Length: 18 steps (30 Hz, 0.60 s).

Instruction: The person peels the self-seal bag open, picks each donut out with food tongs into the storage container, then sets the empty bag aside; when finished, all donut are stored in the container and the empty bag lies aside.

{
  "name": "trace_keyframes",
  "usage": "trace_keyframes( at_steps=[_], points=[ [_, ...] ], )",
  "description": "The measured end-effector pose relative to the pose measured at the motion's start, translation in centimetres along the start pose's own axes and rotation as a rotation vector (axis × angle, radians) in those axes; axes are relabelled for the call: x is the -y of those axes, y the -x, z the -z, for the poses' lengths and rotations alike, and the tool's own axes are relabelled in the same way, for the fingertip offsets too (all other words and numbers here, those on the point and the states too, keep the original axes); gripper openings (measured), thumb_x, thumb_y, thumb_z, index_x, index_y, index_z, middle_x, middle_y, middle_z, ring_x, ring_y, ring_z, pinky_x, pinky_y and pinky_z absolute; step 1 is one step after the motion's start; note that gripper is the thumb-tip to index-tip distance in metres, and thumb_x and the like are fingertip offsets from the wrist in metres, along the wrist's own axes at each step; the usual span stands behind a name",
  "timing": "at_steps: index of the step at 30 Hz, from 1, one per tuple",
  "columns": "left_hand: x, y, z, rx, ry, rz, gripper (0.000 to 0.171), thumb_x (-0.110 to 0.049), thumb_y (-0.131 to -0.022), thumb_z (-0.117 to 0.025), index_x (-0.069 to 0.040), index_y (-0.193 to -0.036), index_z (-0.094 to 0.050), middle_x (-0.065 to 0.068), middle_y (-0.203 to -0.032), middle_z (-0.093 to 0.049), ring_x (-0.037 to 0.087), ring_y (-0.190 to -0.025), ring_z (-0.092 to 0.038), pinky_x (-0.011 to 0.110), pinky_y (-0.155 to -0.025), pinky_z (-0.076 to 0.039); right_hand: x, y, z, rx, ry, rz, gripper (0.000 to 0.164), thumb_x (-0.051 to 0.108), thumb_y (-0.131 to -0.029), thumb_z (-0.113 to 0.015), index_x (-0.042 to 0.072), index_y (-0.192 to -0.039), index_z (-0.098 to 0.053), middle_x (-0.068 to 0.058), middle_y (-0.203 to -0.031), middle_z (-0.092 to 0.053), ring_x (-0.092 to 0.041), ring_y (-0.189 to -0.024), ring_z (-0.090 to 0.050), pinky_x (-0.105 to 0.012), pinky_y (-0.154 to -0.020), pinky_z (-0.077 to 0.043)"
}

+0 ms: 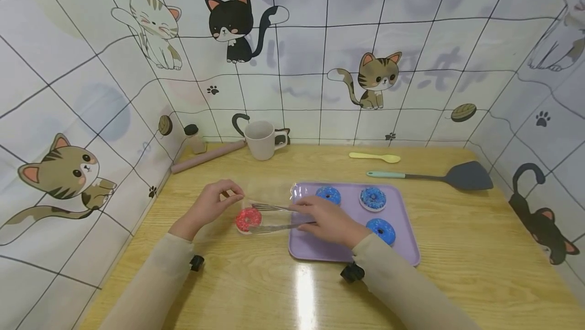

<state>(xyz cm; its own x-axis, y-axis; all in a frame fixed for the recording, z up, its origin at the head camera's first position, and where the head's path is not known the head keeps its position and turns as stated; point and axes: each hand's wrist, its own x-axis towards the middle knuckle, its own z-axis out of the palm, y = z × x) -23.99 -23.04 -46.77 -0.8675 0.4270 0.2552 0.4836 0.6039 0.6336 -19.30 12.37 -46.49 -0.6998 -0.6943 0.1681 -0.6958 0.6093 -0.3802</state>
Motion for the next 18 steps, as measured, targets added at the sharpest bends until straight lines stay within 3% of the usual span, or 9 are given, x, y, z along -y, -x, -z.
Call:
trace_keyframes(
  at_steps=[5,18],
  points=[
    [-0.1,0.2,0.1,-0.006,-0.018,-0.005,0.004,-0.017,-0.098,-0.073,-0.021,-0.097,-0.074,-0.007,-0.099,-0.074,0.013,-0.094,-0.064,0.043,-0.085,-0.051,-0.7,1.8,0.1,-0.036,0.041,-0.026,0.053,0.032,-0.095,-0.076,0.021,-0.145,-0.062,-0.002,-0.136,-0.065,-0.022,-0.123,-0.062,-0.042,-0.100,-0.055],
    [0.0,0.6,0.5,0.004,-0.011,0.032,0.003,-0.020,-0.098,-0.072,-0.020,-0.100,-0.074,-0.006,-0.102,-0.074,0.014,-0.097,-0.066,0.044,-0.085,-0.054,-2.3,7.2,3.5,-0.096,0.051,-0.112,0.056,0.030,-0.094,-0.078,0.021,-0.147,-0.060,-0.003,-0.140,-0.063,-0.025,-0.129,-0.060,-0.048,-0.104,-0.053]
  ],
)
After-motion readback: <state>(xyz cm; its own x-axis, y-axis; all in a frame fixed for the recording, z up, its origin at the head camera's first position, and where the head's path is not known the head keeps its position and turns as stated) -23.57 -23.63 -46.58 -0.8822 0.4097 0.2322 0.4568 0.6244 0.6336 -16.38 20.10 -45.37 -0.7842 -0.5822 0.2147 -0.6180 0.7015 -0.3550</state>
